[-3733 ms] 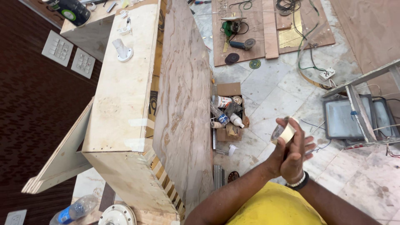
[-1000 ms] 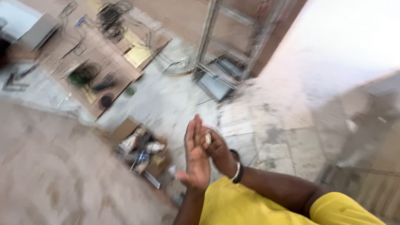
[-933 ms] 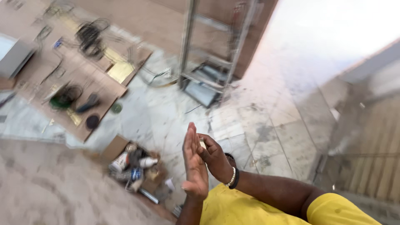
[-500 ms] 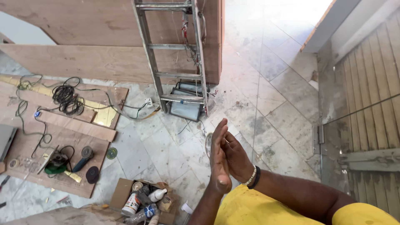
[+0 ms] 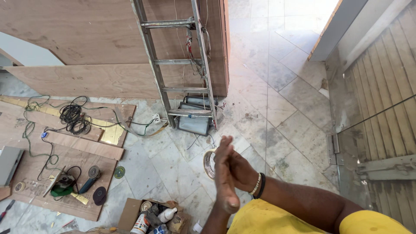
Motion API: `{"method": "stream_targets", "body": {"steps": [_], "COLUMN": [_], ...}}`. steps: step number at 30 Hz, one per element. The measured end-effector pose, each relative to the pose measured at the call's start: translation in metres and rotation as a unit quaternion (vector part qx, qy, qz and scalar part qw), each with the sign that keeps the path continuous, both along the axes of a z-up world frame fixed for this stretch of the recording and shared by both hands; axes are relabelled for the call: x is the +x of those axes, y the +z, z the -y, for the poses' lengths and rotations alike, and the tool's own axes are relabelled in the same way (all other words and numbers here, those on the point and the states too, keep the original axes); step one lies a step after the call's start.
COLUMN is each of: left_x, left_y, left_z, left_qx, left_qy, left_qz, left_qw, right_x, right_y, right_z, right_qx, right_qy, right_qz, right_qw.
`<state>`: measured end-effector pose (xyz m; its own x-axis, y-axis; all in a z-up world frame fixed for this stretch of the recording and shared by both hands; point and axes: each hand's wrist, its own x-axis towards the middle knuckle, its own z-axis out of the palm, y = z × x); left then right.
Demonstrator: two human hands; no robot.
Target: The person applies strips of white masking tape along the edge of a wooden cabinet. They tear pieces from a roll and press them onto the wood surface, smoothing them down with their fingers.
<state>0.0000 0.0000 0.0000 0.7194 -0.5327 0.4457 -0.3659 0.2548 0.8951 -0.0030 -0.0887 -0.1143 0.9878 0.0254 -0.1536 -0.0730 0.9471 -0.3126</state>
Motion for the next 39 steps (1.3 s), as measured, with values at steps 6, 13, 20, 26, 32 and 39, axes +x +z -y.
{"method": "stream_targets", "body": {"steps": [6,13,20,26,32,39], "left_x": [0.000,-0.014,0.006,-0.002,0.012,0.024], "left_y": [-0.007,-0.008,0.016,0.018,0.030,0.045], "left_z": [-0.009,-0.017,-0.027,-0.011,-0.020,-0.030], "left_qx": [-0.018,-0.024,-0.170,-0.202,-0.351,-0.462], "left_qy": [0.040,0.090,0.092,0.078,-0.021,-0.085], "left_qz": [-0.003,-0.009,-0.110,-0.104,-0.199,-0.301], "left_qw": [0.999,0.996,0.975,0.971,0.915,0.830], "right_x": [0.008,0.016,0.019,0.033,0.027,0.022], "right_y": [-0.020,-0.038,0.035,0.019,0.016,0.054], "right_z": [-0.016,-0.027,-0.029,-0.020,-0.009,-0.003], "right_qx": [-0.061,0.118,-0.076,-0.050,-0.051,-0.092], "right_qy": [0.030,0.104,0.054,0.010,0.011,0.028], "right_qz": [0.051,0.051,0.084,0.097,0.162,0.179], "right_qw": [0.996,0.986,0.992,0.994,0.985,0.979]}}
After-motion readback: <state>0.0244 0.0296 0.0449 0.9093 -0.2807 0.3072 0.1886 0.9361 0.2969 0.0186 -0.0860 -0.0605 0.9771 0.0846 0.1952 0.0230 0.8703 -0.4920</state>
